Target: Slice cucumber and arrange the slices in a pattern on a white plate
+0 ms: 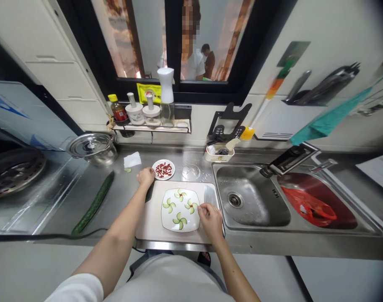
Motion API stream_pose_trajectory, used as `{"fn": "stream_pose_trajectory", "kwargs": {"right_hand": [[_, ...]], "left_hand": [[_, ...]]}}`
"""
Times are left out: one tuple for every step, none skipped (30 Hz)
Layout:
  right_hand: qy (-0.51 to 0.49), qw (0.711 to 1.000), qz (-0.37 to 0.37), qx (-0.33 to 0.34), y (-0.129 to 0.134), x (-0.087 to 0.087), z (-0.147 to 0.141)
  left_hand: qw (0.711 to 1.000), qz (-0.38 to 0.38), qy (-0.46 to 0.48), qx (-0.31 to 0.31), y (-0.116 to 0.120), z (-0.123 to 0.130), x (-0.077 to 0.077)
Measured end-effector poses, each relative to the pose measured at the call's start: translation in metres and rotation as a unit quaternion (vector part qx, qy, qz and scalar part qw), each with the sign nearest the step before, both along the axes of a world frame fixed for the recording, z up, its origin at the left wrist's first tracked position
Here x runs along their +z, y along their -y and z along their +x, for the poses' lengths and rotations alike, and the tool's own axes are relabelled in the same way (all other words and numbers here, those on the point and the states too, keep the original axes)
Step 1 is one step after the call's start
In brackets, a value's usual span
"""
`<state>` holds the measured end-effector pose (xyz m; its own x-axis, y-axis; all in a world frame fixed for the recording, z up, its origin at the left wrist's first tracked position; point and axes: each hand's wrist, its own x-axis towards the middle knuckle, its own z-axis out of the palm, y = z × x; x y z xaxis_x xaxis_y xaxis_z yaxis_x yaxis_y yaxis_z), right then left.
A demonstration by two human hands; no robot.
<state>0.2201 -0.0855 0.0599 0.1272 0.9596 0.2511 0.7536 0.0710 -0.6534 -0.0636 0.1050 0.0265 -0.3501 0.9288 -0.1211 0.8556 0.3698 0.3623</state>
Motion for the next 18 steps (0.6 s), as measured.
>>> {"fn": "stream_pose_trajectory", "kwargs": {"right_hand": [[-0.001,1.000,-0.001,0.000,0.000,0.000,0.001],[-0.002,1.000,-0.002,0.000,-0.001,0.000,0.001],[-0.002,1.000,-0.003,0.001,-0.001,0.000,0.002],[-0.001,1.000,-0.003,0.001,-0.002,0.000,0.003],[-0.001,1.000,-0.003,0.001,-0.002,0.000,0.003],[0.001,1.000,-0.003,0.000,-0.003,-0.001,0.004],[0.004,1.000,-0.003,-0.001,-0.003,-0.001,0.004],[0.006,1.000,-0.002,-0.001,-0.004,-0.001,0.005],[0.008,1.000,-0.001,-0.002,-0.004,-0.001,0.005],[0.010,1.000,-0.001,-0.001,-0.005,-0.001,0.005],[0.010,1.000,-0.001,-0.002,-0.005,-0.001,0.005],[0.009,1.000,-0.002,-0.002,-0.005,-0.001,0.005],[0.008,1.000,-0.002,-0.003,-0.005,-0.001,0.005],[0.007,1.000,-0.002,-0.005,-0.005,-0.001,0.006],[0.006,1.000,-0.002,-0.006,-0.005,-0.001,0.006],[0.006,1.000,-0.001,-0.007,-0.005,-0.001,0.006],[0.006,1.000,-0.001,-0.008,-0.005,-0.001,0.006],[0.007,1.000,-0.002,-0.007,-0.005,-0.001,0.007]], "left_hand": [[1.000,-0.011,-0.020,-0.015,-0.002,0.001,-0.001],[0.999,-0.020,-0.038,-0.028,-0.004,0.001,-0.003],[0.998,-0.028,-0.053,-0.038,-0.006,0.002,-0.004],[0.996,-0.034,-0.064,-0.047,-0.008,0.003,-0.005],[0.995,-0.041,-0.073,-0.057,-0.009,0.003,-0.006],[0.993,-0.047,-0.079,-0.068,-0.011,0.004,-0.007],[0.992,-0.053,-0.083,-0.079,-0.012,0.004,-0.008],[0.991,-0.058,-0.086,-0.088,-0.014,0.004,-0.009],[0.990,-0.062,-0.089,-0.096,-0.014,0.004,-0.009],[0.989,-0.065,-0.091,-0.101,-0.015,0.005,-0.010],[0.988,-0.067,-0.093,-0.104,-0.016,0.005,-0.011],[0.988,-0.069,-0.093,-0.106,-0.016,0.005,-0.011],[0.987,-0.071,-0.093,-0.107,-0.017,0.006,-0.012],[0.987,-0.073,-0.092,-0.108,-0.018,0.006,-0.013],[0.987,-0.074,-0.089,-0.108,-0.019,0.007,-0.014],[0.988,-0.073,-0.085,-0.106,-0.019,0.008,-0.015],[0.989,-0.071,-0.080,-0.104,-0.020,0.008,-0.015],[0.990,-0.068,-0.073,-0.100,-0.021,0.009,-0.016]]}}
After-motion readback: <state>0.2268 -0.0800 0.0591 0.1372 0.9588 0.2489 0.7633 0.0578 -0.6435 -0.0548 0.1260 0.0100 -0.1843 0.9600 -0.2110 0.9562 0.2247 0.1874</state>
